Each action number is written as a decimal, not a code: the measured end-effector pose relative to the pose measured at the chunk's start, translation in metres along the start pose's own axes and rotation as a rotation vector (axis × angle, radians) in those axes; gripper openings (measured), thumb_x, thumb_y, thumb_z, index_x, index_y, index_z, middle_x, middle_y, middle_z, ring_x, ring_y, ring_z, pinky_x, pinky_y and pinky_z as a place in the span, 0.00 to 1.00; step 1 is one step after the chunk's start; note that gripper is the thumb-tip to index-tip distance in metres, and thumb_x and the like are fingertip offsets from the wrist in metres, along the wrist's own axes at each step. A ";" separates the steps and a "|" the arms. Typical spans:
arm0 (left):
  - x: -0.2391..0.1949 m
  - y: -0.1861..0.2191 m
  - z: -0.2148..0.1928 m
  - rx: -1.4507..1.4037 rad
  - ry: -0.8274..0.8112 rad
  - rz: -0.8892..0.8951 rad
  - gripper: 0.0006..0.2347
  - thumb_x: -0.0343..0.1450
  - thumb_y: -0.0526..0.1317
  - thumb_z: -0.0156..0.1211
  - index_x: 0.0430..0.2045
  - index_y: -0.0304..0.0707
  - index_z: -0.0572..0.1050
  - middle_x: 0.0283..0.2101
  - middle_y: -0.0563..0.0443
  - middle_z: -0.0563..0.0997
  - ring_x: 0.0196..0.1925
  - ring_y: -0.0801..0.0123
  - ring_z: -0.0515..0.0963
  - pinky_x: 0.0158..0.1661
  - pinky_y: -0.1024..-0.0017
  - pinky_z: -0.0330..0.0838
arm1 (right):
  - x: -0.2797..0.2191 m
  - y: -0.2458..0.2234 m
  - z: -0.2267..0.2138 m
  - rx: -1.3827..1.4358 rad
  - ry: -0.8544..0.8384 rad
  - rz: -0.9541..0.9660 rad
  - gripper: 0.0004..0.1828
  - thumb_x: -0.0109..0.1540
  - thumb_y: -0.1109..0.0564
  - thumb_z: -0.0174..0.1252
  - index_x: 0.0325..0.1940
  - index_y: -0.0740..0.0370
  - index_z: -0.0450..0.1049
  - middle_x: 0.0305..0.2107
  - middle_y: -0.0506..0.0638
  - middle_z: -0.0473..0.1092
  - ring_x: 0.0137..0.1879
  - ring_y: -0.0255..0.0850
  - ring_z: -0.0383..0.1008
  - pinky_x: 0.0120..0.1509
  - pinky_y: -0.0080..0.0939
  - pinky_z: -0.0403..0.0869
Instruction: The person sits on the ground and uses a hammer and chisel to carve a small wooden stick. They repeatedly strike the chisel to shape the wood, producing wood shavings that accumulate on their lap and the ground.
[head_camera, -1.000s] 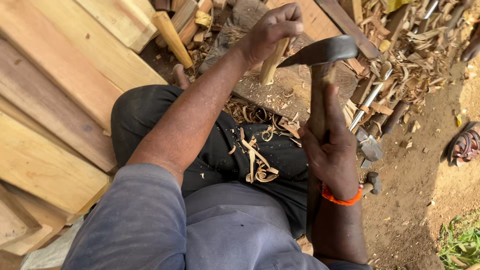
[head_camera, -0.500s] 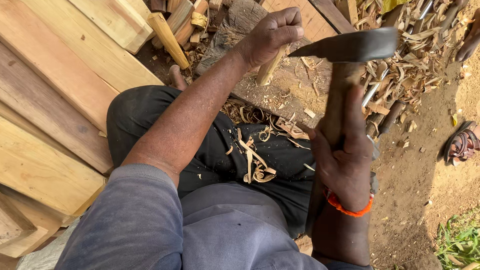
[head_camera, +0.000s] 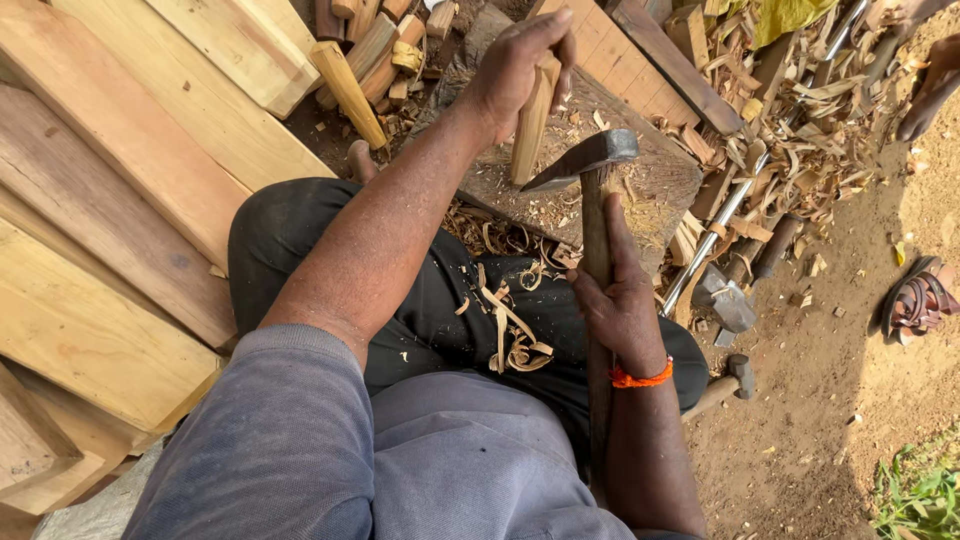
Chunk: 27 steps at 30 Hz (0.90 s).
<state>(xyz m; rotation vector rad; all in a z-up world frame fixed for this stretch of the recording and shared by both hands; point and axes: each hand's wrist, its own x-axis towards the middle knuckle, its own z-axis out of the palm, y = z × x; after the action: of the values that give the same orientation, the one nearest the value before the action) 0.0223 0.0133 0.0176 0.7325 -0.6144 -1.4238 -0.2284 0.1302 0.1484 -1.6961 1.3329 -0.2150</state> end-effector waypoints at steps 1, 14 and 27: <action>-0.002 0.002 0.000 -0.001 -0.058 0.044 0.17 0.74 0.56 0.55 0.23 0.45 0.73 0.24 0.53 0.76 0.25 0.72 0.77 0.30 0.64 0.77 | 0.001 -0.007 -0.002 -0.002 -0.013 0.048 0.52 0.62 0.72 0.58 0.86 0.50 0.45 0.59 0.63 0.67 0.36 0.34 0.71 0.38 0.35 0.76; -0.001 -0.006 0.000 0.071 -0.310 0.051 0.15 0.77 0.52 0.62 0.26 0.44 0.72 0.26 0.56 0.73 0.30 0.74 0.73 0.40 0.70 0.74 | -0.012 -0.080 -0.022 -0.101 0.100 -0.447 0.52 0.62 0.76 0.60 0.84 0.56 0.45 0.72 0.57 0.63 0.54 0.35 0.72 0.56 0.35 0.73; 0.002 -0.011 0.002 0.190 -0.232 0.059 0.15 0.74 0.54 0.60 0.23 0.47 0.73 0.24 0.58 0.73 0.29 0.75 0.74 0.38 0.69 0.76 | -0.023 -0.088 -0.027 0.009 0.150 -0.432 0.49 0.63 0.75 0.57 0.83 0.61 0.44 0.76 0.58 0.60 0.59 0.35 0.70 0.61 0.33 0.71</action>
<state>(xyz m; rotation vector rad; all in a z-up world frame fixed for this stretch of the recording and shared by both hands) 0.0132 0.0113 0.0103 0.6960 -0.9548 -1.4189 -0.1958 0.1322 0.2376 -1.9769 1.0516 -0.6061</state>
